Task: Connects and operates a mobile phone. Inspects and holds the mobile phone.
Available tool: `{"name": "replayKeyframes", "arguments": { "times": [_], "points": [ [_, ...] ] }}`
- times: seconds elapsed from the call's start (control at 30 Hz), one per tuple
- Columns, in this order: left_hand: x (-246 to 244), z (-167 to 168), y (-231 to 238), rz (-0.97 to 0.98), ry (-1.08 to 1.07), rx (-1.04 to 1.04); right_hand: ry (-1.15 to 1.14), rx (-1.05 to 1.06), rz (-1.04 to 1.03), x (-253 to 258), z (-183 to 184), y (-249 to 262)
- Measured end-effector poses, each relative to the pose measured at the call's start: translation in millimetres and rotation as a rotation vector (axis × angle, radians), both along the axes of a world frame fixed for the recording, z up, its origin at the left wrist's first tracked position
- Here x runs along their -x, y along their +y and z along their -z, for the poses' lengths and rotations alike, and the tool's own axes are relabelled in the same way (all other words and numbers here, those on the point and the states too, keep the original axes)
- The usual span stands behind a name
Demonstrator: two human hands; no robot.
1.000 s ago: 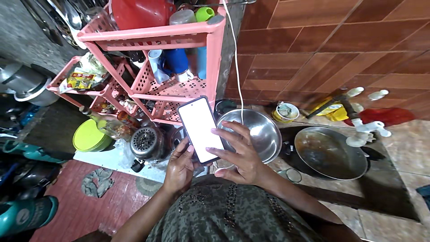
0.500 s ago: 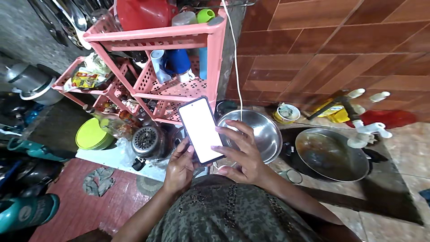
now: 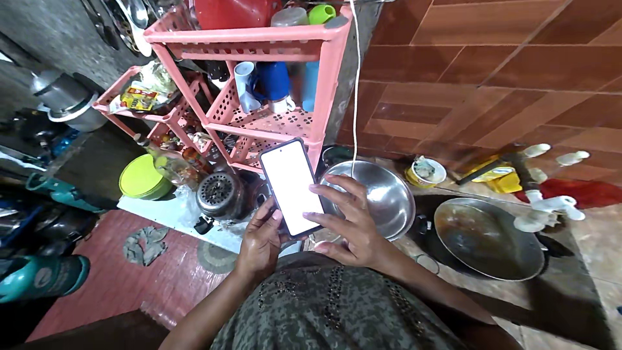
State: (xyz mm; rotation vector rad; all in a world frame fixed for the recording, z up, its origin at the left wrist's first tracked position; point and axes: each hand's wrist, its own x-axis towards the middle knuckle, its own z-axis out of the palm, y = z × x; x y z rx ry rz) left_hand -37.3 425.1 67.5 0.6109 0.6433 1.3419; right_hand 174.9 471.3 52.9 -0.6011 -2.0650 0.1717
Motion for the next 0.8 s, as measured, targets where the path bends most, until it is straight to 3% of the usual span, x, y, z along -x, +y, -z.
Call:
{"name": "replayKeyframes", "arguments": {
  "times": [0.8],
  "points": [
    [-6.4, 18.0, -53.4, -0.245, -0.029, 0.068, -0.11, 0.03, -0.251, 20.9, 10.5, -0.7]
  ]
}}
